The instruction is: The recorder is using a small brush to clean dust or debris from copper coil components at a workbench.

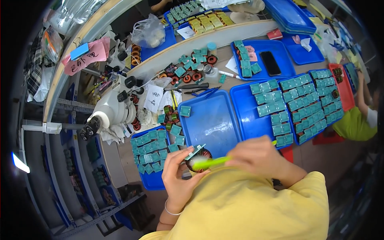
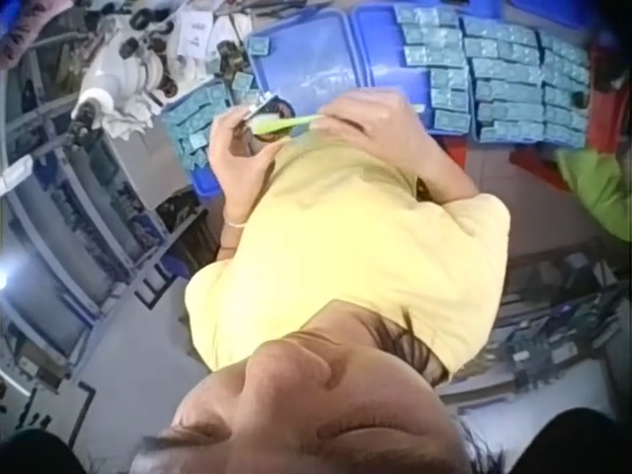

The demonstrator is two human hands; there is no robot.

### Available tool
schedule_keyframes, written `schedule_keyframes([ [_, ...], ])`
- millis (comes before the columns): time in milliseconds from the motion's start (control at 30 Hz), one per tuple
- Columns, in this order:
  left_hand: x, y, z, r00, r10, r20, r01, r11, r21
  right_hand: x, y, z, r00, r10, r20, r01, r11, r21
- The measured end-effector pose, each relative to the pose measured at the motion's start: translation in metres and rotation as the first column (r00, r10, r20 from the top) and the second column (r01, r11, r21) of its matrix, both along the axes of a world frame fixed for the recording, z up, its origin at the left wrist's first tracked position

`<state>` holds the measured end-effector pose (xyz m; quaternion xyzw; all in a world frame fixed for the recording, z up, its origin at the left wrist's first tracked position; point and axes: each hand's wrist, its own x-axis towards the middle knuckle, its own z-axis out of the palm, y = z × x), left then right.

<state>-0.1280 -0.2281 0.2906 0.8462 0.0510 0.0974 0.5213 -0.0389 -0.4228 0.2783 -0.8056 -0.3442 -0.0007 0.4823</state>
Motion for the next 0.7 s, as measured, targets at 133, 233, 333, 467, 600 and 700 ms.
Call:
schedule_keyframes([
  [133, -0.006, 0.0, -0.002, 0.995, 0.061, 0.075, -0.054, 0.995, -0.086, 0.006, 0.007, -0.002, 0.996, 0.089, -0.019, -0.089, 0.996, 0.002],
  [233, -0.01, 0.003, -0.004, 0.992, 0.068, 0.103, -0.061, 0.996, -0.069, -0.003, -0.001, 0.002, 0.963, 0.268, -0.03, -0.268, 0.964, 0.005],
  [333, -0.012, 0.002, -0.002, 0.987, 0.076, 0.14, -0.063, 0.993, -0.095, 0.004, 0.003, -0.007, 0.999, 0.029, -0.037, -0.028, 0.999, 0.026],
  [467, -0.013, 0.003, -0.002, 0.988, 0.102, 0.119, -0.081, 0.982, -0.169, -0.008, 0.0, 0.005, 0.96, 0.273, -0.062, -0.273, 0.962, 0.017],
  [600, -0.016, 0.004, 0.002, 0.989, 0.133, 0.068, -0.111, 0.957, -0.267, 0.006, 0.002, -0.004, 0.97, -0.131, -0.205, 0.145, 0.988, 0.056],
  [700, -0.018, 0.007, 0.002, 0.996, 0.068, 0.049, -0.035, 0.87, -0.491, -0.004, 0.009, 0.001, 0.861, 0.086, -0.502, 0.016, 0.981, 0.196],
])
